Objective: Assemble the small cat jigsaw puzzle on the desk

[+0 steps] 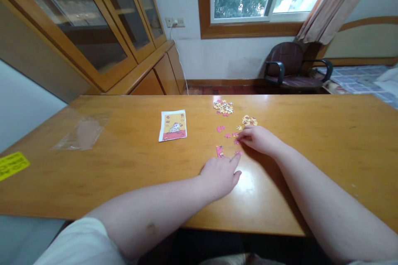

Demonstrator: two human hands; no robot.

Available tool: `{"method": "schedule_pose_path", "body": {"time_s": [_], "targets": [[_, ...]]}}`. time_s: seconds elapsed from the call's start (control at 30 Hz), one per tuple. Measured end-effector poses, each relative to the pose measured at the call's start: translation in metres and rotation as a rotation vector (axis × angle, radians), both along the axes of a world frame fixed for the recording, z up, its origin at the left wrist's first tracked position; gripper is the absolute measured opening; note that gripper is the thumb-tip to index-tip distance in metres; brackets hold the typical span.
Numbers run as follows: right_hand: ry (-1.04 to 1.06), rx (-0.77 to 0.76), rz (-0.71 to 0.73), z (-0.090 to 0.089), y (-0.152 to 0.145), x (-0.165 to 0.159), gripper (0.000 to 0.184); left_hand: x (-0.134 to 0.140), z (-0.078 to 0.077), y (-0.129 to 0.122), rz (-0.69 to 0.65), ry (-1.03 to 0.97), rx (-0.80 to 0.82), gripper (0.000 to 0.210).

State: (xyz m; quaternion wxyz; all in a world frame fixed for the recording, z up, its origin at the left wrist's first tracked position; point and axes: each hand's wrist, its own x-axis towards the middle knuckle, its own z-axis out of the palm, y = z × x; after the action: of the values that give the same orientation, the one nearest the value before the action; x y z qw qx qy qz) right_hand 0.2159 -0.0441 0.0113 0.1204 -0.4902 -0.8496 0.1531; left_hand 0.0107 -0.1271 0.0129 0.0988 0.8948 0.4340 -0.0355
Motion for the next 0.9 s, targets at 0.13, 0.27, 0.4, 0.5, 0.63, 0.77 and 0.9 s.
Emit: {"method": "schedule_pose_path", "body": {"time_s": [0.13, 0.27, 0.4, 0.5, 0.63, 0.77, 0.9], "targets": [[-0.039, -0.018, -0.090, 0.0011, -0.0017, -0.0044, 0.020, -0.0001, 0.0012, -0.0006, -0.008, 0.002, 0.008, 0.055], [-0.036, -0.048, -0.109, -0.0005, -0.0018, -0.0082, 0.019, -0.0001, 0.0021, -0.0002, -0.015, 0.003, -0.004, 0.054], [0.021, -0.101, -0.032, 0.0001, -0.0010, -0.0057, 0.015, 0.0001, 0.0019, 0.0003, -0.012, 0.001, -0.003, 0.054], [0.081, -0.151, -0.003, 0.0015, -0.0020, -0.0045, 0.013, 0.0002, 0.0015, 0.0004, -0.013, 0.006, -0.005, 0.054], [0.227, -0.338, -0.037, 0.0018, -0.0033, -0.0051, 0.013, -0.0001, 0.0002, 0.0006, -0.012, 0.008, -0.003, 0.054], [0.369, -0.458, -0.086, -0.0002, -0.0019, -0.0030, 0.022, -0.0010, -0.0015, 0.0009, -0.017, 0.000, 0.006, 0.053], [0.464, -0.541, -0.078, -0.0017, -0.0004, 0.0007, 0.026, -0.0016, -0.0020, 0.0014, -0.023, -0.014, 0.008, 0.053]]}}
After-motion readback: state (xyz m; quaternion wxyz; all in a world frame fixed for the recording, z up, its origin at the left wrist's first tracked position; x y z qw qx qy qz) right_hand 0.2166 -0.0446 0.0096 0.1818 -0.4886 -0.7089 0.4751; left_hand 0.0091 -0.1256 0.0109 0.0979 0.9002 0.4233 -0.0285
